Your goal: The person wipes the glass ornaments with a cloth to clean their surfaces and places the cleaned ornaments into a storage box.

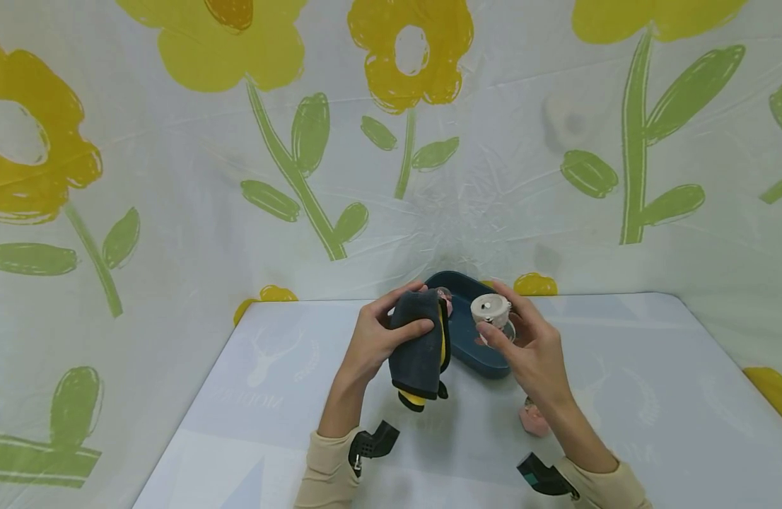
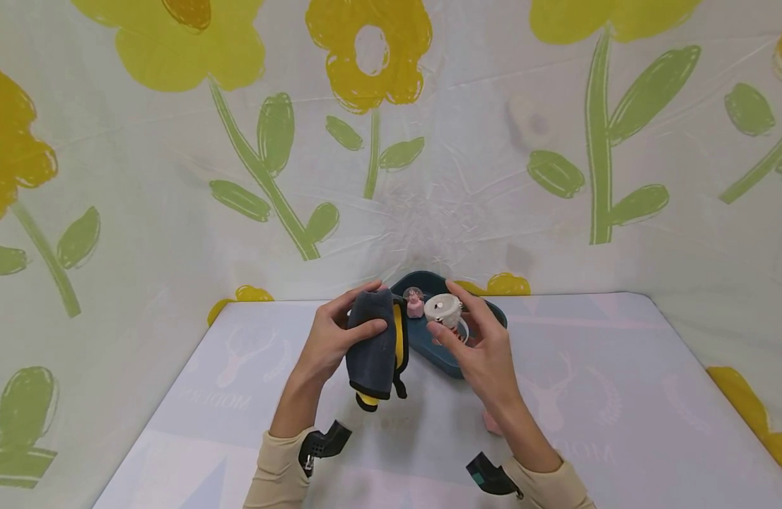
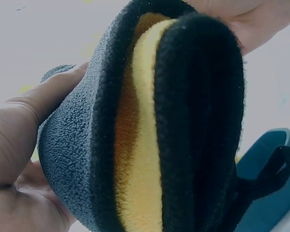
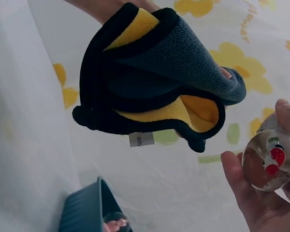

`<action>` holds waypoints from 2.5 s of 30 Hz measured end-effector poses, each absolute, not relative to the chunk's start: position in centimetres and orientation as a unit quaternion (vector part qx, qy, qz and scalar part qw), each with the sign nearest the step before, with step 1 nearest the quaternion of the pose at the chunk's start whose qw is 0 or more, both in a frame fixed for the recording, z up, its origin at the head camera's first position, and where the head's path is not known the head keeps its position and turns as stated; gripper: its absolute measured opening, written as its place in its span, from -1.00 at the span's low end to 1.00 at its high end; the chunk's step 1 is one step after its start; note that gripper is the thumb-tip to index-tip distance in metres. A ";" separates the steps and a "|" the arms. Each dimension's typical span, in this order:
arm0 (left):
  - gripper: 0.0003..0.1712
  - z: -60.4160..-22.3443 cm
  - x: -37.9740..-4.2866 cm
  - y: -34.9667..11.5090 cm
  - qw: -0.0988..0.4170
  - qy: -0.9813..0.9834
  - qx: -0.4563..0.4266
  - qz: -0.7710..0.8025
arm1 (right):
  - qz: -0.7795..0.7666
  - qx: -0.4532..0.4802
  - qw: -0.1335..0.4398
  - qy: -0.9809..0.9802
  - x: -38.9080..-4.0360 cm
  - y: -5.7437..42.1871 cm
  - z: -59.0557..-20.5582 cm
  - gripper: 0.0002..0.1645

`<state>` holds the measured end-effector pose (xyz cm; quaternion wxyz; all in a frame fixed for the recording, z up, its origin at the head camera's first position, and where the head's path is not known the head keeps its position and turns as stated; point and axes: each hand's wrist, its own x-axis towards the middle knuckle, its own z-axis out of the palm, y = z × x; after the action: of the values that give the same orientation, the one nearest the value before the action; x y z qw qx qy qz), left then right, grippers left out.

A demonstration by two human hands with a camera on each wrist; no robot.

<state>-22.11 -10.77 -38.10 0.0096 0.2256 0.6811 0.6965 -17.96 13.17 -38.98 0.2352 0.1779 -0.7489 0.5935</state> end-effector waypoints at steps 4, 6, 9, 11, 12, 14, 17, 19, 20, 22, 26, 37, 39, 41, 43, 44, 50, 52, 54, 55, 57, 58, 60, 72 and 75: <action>-0.35 -38.1 -22.1 -10.8 0.009 0.682 0.227 0.695 | 0.613 0.174 0.238 -0.733 -17.9 13.0 -39.0 -0.15; -0.35 -38.1 -22.1 -10.8 0.008 0.682 0.228 0.695 | 0.626 0.170 0.239 -0.723 -17.8 12.9 -38.9 -0.18; -0.35 -38.0 -22.1 -10.8 0.008 0.683 0.228 0.694 | 0.633 0.165 0.241 -0.717 -17.7 12.9 -38.8 -0.24; -0.35 -38.0 -22.1 -10.8 0.009 0.683 0.227 0.694 | 0.631 0.161 0.243 -0.719 -17.7 12.9 -38.8 -0.26; -0.35 -38.0 -22.1 -10.8 0.009 0.682 0.227 0.695 | 0.629 0.161 0.245 -0.720 -17.7 12.9 -38.8 -0.26; -0.35 -37.9 -22.0 -10.8 0.011 0.682 0.226 0.695 | 0.621 0.162 0.248 -0.725 -17.8 12.9 -38.8 -0.27; -0.34 -37.9 -22.0 -10.8 0.012 0.681 0.226 0.696 | 0.616 0.170 0.247 -0.729 -17.9 13.0 -38.8 -0.29; -0.34 -37.9 -22.0 -10.8 0.013 0.682 0.226 0.696 | 0.611 0.179 0.245 -0.731 -18.0 13.0 -38.9 -0.30; -0.35 -37.9 -22.0 -10.8 0.013 0.682 0.226 0.695 | 0.611 0.181 0.244 -0.731 -18.1 13.1 -38.9 -0.31; -0.35 -38.0 -22.0 -10.7 0.013 0.684 0.226 0.694 | 0.611 0.187 0.243 -0.730 -18.2 13.1 -39.0 -0.32; -0.35 -38.0 -22.0 -10.7 0.014 0.685 0.226 0.693 | 0.605 0.196 0.244 -0.732 -18.2 13.2 -39.1 -0.34; -0.35 -38.1 -21.9 -10.7 0.014 0.688 0.224 0.690 | 0.643 0.186 0.249 -0.700 -17.9 13.1 -39.0 -0.35; -0.35 -38.1 -21.9 -10.7 0.013 0.689 0.223 0.690 | 0.646 0.192 0.239 -0.699 -18.0 13.2 -39.0 -0.39; -0.34 -38.1 -21.9 -10.7 0.013 0.688 0.223 0.690 | 0.644 0.191 0.234 -0.703 -18.0 13.2 -39.1 -0.41; -0.34 -38.1 -21.9 -10.7 0.013 0.687 0.223 0.691 | 0.639 0.186 0.232 -0.709 -18.1 13.3 -39.1 -0.41; -0.34 -38.1 -21.9 -10.7 0.012 0.687 0.224 0.691 | 0.636 0.184 0.232 -0.712 -18.1 13.3 -39.1 -0.41; -0.34 -38.1 -21.9 -10.6 0.011 0.686 0.225 0.691 | 0.617 0.178 0.229 -0.731 -18.1 13.3 -39.2 -0.34; -0.34 -38.1 -21.9 -10.6 0.012 0.686 0.225 0.692 | 0.621 0.185 0.223 -0.728 -18.2 13.3 -39.2 -0.31; -0.35 -38.0 -21.9 -10.6 0.012 0.686 0.224 0.692 | 0.624 0.193 0.219 -0.725 -18.2 13.3 -39.2 -0.30; -0.35 -38.0 -21.9 -10.6 0.013 0.686 0.223 0.692 | 0.622 0.194 0.221 -0.726 -18.2 13.3 -39.2 -0.30; -0.36 -38.1 -21.9 -10.6 0.014 0.687 0.222 0.692 | 0.613 0.189 0.228 -0.732 -18.2 13.3 -39.2 -0.30; -0.36 -38.1 -21.9 -10.6 0.015 0.687 0.221 0.692 | 0.609 0.186 0.231 -0.736 -18.2 13.4 -39.2 -0.31; -0.36 -38.1 -21.9 -10.5 0.015 0.688 0.221 0.691 | 0.597 0.173 0.236 -0.747 -18.2 13.4 -39.2 -0.32; -0.32 -38.1 -22.1 -10.7 0.013 0.679 0.223 0.700 | 0.566 0.167 0.213 -0.778 -18.2 13.5 -39.3 -0.42; -0.32 -38.2 -22.1 -10.7 0.012 0.680 0.226 0.697 | 0.565 0.171 0.202 -0.782 -18.2 13.4 -39.3 -0.42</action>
<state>-22.06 -10.71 -38.17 0.0117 0.2262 0.6801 0.6973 -18.21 13.44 -39.35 0.2016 0.1713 -0.7815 0.5650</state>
